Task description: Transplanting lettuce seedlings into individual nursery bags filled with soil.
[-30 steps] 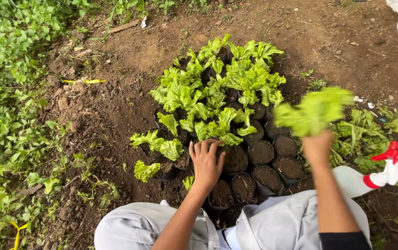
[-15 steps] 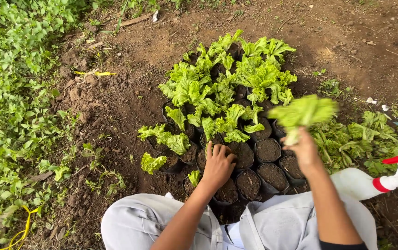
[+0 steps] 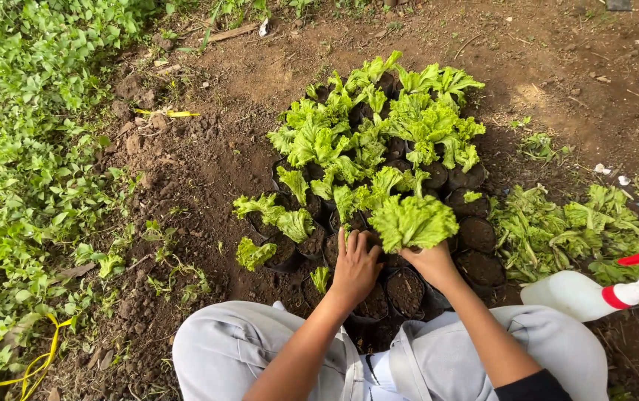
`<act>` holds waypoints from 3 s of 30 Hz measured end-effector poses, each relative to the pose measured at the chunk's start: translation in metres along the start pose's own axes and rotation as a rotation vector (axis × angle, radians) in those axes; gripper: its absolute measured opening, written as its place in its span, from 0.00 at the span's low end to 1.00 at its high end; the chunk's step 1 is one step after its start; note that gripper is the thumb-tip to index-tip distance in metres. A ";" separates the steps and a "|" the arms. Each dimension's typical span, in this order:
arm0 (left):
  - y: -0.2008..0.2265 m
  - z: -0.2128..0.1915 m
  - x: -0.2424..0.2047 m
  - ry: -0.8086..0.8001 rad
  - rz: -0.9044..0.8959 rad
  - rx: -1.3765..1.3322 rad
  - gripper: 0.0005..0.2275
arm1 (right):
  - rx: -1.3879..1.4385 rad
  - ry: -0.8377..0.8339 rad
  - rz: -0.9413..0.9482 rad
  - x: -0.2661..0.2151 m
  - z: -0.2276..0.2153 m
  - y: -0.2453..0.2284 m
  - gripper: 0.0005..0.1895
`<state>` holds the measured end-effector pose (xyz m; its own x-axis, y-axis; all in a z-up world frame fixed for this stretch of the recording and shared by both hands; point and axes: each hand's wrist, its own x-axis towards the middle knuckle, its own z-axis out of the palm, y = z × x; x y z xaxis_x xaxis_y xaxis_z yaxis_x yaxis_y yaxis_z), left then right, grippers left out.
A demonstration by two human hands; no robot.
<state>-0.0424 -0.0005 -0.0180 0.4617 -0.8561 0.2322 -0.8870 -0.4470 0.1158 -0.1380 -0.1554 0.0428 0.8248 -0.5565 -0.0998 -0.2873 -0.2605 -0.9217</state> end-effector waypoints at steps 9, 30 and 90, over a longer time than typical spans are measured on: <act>-0.011 0.030 0.003 -0.056 -0.104 0.067 0.09 | -0.046 -0.046 0.023 -0.002 0.016 -0.007 0.12; 0.009 -0.003 -0.006 -0.361 -0.177 0.109 0.19 | -0.144 -0.126 0.101 0.000 0.016 -0.007 0.30; -0.014 -0.067 0.014 0.390 0.043 -0.356 0.16 | 0.706 0.763 0.394 0.028 -0.236 0.194 0.08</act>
<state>-0.0237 0.0112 0.0482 0.4487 -0.6814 0.5782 -0.8832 -0.2392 0.4035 -0.2857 -0.4072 -0.0503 0.1509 -0.9043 -0.3994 0.0787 0.4137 -0.9070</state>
